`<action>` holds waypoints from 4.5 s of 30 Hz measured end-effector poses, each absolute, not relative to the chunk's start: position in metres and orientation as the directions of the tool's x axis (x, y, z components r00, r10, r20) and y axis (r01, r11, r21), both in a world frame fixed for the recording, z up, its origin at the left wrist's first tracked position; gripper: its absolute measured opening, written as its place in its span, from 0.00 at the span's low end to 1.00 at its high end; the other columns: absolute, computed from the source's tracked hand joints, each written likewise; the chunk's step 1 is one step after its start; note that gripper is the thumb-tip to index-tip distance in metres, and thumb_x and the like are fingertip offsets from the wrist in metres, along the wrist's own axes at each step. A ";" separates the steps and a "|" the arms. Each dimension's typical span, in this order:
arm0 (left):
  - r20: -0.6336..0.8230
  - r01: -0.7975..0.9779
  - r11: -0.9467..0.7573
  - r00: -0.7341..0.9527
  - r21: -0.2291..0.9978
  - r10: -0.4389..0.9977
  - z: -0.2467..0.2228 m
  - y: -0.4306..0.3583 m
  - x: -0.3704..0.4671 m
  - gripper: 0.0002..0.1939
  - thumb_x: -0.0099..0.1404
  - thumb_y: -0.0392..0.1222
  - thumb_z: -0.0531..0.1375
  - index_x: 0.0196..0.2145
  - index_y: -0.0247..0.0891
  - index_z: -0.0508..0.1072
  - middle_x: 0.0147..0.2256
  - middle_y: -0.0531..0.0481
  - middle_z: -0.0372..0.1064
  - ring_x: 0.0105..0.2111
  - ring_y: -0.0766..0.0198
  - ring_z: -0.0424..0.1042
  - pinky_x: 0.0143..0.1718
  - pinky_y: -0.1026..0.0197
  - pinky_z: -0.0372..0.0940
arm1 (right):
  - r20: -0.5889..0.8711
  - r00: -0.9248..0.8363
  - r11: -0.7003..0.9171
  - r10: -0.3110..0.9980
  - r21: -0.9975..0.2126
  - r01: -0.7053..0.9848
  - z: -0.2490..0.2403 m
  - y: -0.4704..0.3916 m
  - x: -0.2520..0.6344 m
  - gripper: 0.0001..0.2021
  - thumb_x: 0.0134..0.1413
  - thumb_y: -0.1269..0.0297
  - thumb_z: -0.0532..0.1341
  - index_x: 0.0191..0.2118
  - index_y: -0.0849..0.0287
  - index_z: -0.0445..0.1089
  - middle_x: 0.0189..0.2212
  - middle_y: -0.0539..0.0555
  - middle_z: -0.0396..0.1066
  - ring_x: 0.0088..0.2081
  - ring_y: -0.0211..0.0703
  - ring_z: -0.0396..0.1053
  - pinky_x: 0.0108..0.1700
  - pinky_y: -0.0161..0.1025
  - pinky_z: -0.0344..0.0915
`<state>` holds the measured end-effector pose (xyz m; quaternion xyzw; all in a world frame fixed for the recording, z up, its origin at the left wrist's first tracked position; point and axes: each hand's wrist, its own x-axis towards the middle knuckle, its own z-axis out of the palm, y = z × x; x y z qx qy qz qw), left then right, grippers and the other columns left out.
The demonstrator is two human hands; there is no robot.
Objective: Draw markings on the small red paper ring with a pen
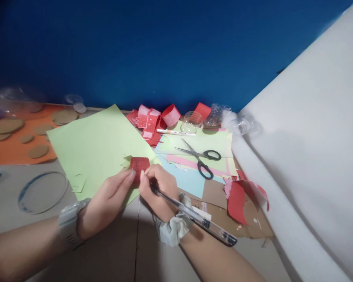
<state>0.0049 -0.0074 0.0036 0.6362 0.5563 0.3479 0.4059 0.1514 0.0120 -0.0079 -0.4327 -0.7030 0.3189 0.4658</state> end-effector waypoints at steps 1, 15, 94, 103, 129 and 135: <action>-0.004 0.421 -0.054 0.136 0.906 0.991 0.003 -0.007 0.005 0.16 0.73 0.42 0.45 0.26 0.41 0.60 0.25 0.54 0.63 0.28 0.63 0.62 0.39 0.59 0.61 | 0.386 -0.205 0.434 0.899 -0.842 0.320 -0.007 0.012 0.151 0.11 0.60 0.69 0.57 0.26 0.55 0.58 0.24 0.46 0.64 0.25 0.35 0.61 0.28 0.34 0.59; -0.013 0.376 -0.038 0.132 0.926 0.991 0.002 -0.007 0.005 0.16 0.73 0.42 0.46 0.27 0.41 0.59 0.26 0.54 0.61 0.29 0.63 0.60 0.39 0.60 0.60 | 0.385 -0.251 0.453 0.888 -0.827 0.333 -0.009 0.012 0.153 0.12 0.60 0.68 0.57 0.26 0.54 0.56 0.23 0.47 0.63 0.25 0.38 0.61 0.28 0.37 0.58; -0.024 0.327 -0.037 0.181 0.944 0.983 0.000 -0.005 0.005 0.17 0.73 0.44 0.48 0.33 0.39 0.73 0.30 0.49 0.74 0.38 0.56 0.73 0.42 0.60 0.65 | 0.352 -0.052 0.354 0.934 -0.902 0.246 -0.009 0.011 0.149 0.12 0.62 0.65 0.57 0.27 0.55 0.57 0.24 0.47 0.62 0.25 0.36 0.58 0.28 0.35 0.58; -0.059 0.327 -0.002 0.175 0.945 0.983 0.000 -0.004 0.005 0.16 0.73 0.45 0.47 0.33 0.39 0.71 0.32 0.49 0.74 0.38 0.56 0.72 0.43 0.59 0.64 | 0.341 -0.096 0.354 0.935 -0.901 0.250 -0.008 0.014 0.150 0.13 0.63 0.64 0.56 0.26 0.55 0.56 0.24 0.47 0.61 0.25 0.36 0.58 0.29 0.35 0.58; -0.056 0.300 0.005 0.159 0.954 0.986 -0.001 -0.005 0.005 0.17 0.73 0.47 0.48 0.31 0.39 0.70 0.29 0.49 0.72 0.37 0.57 0.72 0.42 0.59 0.65 | 0.368 -0.177 0.406 0.913 -0.868 0.285 -0.007 0.015 0.151 0.13 0.62 0.67 0.56 0.26 0.55 0.55 0.23 0.46 0.60 0.25 0.36 0.58 0.28 0.35 0.58; -0.043 0.326 -0.016 0.173 0.945 0.984 -0.001 -0.004 0.004 0.18 0.74 0.46 0.47 0.30 0.38 0.69 0.30 0.49 0.72 0.33 0.59 0.70 0.39 0.59 0.65 | 0.357 -0.131 0.380 0.925 -0.878 0.291 -0.010 0.014 0.151 0.13 0.63 0.66 0.56 0.27 0.55 0.55 0.23 0.46 0.60 0.24 0.36 0.57 0.28 0.35 0.57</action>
